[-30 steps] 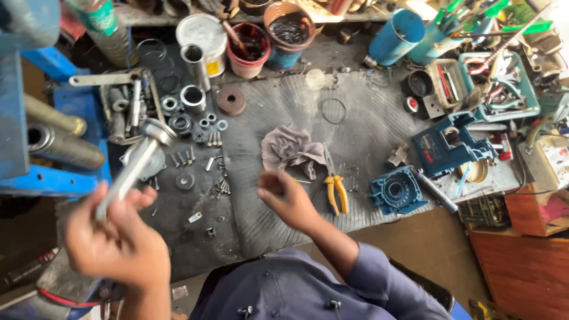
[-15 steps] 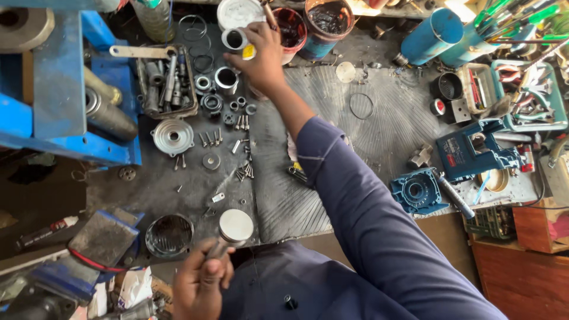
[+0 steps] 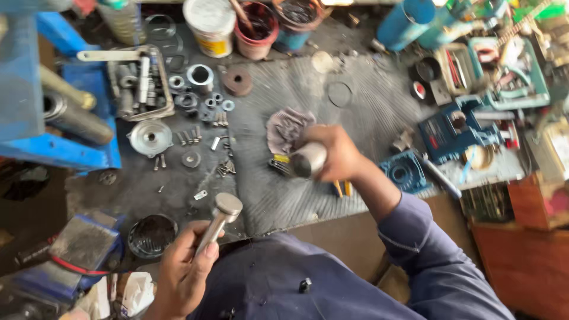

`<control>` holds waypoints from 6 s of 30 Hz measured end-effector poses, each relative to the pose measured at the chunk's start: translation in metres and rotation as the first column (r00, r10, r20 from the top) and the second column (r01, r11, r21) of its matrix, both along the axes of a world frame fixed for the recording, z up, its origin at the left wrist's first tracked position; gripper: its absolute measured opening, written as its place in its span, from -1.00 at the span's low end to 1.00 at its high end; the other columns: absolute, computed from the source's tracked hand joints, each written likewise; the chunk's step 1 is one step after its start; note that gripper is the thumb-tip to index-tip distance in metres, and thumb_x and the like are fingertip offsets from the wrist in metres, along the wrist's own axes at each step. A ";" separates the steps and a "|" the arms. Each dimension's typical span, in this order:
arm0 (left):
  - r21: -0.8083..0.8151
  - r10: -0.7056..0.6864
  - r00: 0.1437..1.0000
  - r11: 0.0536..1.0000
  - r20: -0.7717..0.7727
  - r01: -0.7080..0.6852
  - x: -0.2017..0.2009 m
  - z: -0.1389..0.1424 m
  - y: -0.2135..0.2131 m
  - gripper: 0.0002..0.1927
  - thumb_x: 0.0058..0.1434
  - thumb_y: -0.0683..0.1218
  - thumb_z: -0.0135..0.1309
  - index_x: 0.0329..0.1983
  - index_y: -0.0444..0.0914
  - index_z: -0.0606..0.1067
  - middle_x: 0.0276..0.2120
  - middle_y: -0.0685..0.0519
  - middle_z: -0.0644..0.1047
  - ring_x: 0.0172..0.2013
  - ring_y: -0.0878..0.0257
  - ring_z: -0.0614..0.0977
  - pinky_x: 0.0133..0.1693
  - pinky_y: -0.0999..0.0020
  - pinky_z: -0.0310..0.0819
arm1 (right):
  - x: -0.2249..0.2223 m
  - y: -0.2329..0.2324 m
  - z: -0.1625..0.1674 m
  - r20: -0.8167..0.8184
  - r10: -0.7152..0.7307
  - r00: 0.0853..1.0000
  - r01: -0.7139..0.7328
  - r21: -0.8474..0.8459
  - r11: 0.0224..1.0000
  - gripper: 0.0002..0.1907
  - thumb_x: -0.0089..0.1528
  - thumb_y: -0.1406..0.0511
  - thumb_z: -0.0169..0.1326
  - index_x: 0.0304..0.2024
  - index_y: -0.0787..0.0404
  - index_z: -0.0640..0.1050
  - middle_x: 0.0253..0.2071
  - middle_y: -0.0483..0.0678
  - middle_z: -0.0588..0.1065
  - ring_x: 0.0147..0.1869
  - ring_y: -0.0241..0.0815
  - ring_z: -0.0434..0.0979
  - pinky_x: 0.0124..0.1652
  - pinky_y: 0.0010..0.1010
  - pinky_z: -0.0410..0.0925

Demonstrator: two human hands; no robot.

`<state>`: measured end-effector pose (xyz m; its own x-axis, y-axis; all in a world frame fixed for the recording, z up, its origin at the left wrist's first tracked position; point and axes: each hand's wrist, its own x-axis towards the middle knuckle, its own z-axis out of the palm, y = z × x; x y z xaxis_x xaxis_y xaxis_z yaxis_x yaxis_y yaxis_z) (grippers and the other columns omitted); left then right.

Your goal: The person wipes metal machine components with a gray cloth at a cluttered workbench, turning parts over to clean different sides. They handle a round metal cover, a dark housing, and a cylindrical shaft, briefly pick up a screwdriver, and set cleaned parts on the bench.

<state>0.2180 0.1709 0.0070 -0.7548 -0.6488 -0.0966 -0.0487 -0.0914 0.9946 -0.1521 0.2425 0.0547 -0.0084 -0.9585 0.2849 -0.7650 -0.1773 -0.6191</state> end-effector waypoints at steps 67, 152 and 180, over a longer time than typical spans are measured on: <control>-0.552 -0.206 0.955 0.781 0.216 0.293 -0.066 0.054 -0.001 -0.65 0.25 -0.25 -0.05 0.11 -0.26 0.47 -0.79 0.03 0.38 -0.74 0.09 0.53 -0.59 0.18 0.38 | 0.063 0.114 0.014 0.848 -0.030 0.529 -0.091 0.093 0.992 -0.55 0.27 0.08 0.29 -0.04 0.34 0.65 0.01 0.16 0.65 0.15 0.08 0.69 0.15 -0.16 0.52; -0.731 0.477 0.556 0.486 0.681 0.479 -0.151 0.013 -0.196 -0.74 0.34 0.18 0.18 -0.05 -0.01 0.60 -0.34 -0.10 0.65 -0.27 -0.17 0.68 -0.22 -0.07 0.55 | 0.040 0.164 -0.096 0.939 -0.301 0.165 0.051 0.297 0.953 -0.45 0.33 0.29 0.05 0.31 0.31 0.22 0.02 0.04 0.44 0.09 -0.13 0.47 0.15 -0.22 0.34; -0.628 -0.177 0.790 0.517 0.587 0.582 -0.208 0.071 -0.066 -0.72 0.13 0.18 0.25 -0.27 -0.07 0.68 -0.32 -0.03 0.63 -0.25 0.01 0.67 -0.20 0.07 0.54 | 0.057 0.052 -0.027 0.293 -0.557 0.777 0.463 0.332 0.822 -0.22 0.18 0.22 0.29 0.42 0.19 0.33 0.04 0.05 0.55 -0.01 -0.08 0.59 0.02 -0.32 0.45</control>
<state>0.0100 0.1054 0.0780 -0.9555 -0.2823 -0.0852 -0.2827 0.7943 0.5377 -0.0953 0.2940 0.0279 -0.5718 -0.8178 -0.0655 -0.4132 0.3560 -0.8382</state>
